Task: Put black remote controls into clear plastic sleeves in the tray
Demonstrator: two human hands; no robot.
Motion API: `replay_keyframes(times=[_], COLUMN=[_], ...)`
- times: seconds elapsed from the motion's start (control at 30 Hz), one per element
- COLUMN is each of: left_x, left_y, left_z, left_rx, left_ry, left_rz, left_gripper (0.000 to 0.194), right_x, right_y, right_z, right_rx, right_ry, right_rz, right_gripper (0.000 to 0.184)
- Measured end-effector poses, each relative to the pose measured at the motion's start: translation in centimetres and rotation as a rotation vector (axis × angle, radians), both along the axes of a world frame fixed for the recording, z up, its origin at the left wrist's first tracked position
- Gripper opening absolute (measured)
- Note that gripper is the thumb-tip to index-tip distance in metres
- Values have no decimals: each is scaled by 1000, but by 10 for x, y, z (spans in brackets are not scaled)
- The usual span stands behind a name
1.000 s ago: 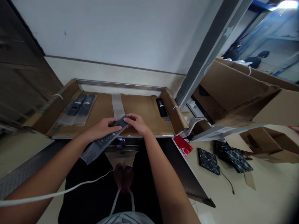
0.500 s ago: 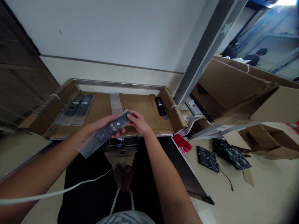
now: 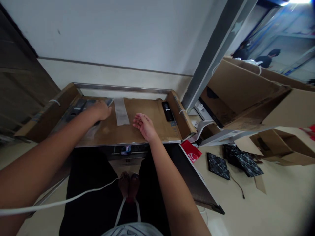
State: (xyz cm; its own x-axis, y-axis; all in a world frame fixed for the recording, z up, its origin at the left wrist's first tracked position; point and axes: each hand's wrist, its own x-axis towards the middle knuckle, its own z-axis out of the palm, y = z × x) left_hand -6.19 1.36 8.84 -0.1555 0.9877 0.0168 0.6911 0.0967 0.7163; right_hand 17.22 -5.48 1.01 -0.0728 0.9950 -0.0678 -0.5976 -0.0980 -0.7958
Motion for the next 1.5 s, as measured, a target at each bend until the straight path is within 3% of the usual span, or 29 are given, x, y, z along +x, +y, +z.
replay_keyframes(times=[0.13,0.23,0.37,0.5,0.63,0.73,0.8,1.0,1.07,1.13,1.23,1.3,1.4,1.5], left_x=[3,-3,-18,-27,-33,-49,-66,-107,-106,-98,-76,-58,-29,-5], left_y=[16,14,13,17,17,9,-3,-48,-55,-57,-62,-71,-91,-98], left_z=[-23,-35,-39,-37,-31,-24,-19,-6,-5,-6,-17,-33,-62,-80], left_rx=[24,87,171,184,132,76,83,429,474,461,487,567,639,603], left_ry=[130,179,246,379,446,420,344,86,58,56,171,294,323,246], left_rz=[109,82,29,17,89,73,80,306,269,189,35,-71,-230,-330], left_gripper=[46,41,41,37,35,48,44,28,27,28,31,31,26,21], right_x=[0,1,1,1,1,2,2,-1,-3,0,21,43,74,85], right_y=[2,3,4,4,5,6,7,9,9,8,6,6,12,25], right_z=[-1,-2,-1,-1,-4,-6,-6,-10,-13,-13,-6,-1,4,4], right_rx=[-13,-19,-12,-21,-23,-16,-13,19,55,114,260,322,158,-61], right_ry=[-4,2,-2,16,19,8,2,-53,-178,-451,-1120,-1547,-1885,-1986], right_rz=[-29,-19,7,0,-75,-115,-105,-99,-158,-310,-637,-758,-787,-752], right_gripper=[38,37,34,30,29,29,27,27,26,24,27,40,49,47])
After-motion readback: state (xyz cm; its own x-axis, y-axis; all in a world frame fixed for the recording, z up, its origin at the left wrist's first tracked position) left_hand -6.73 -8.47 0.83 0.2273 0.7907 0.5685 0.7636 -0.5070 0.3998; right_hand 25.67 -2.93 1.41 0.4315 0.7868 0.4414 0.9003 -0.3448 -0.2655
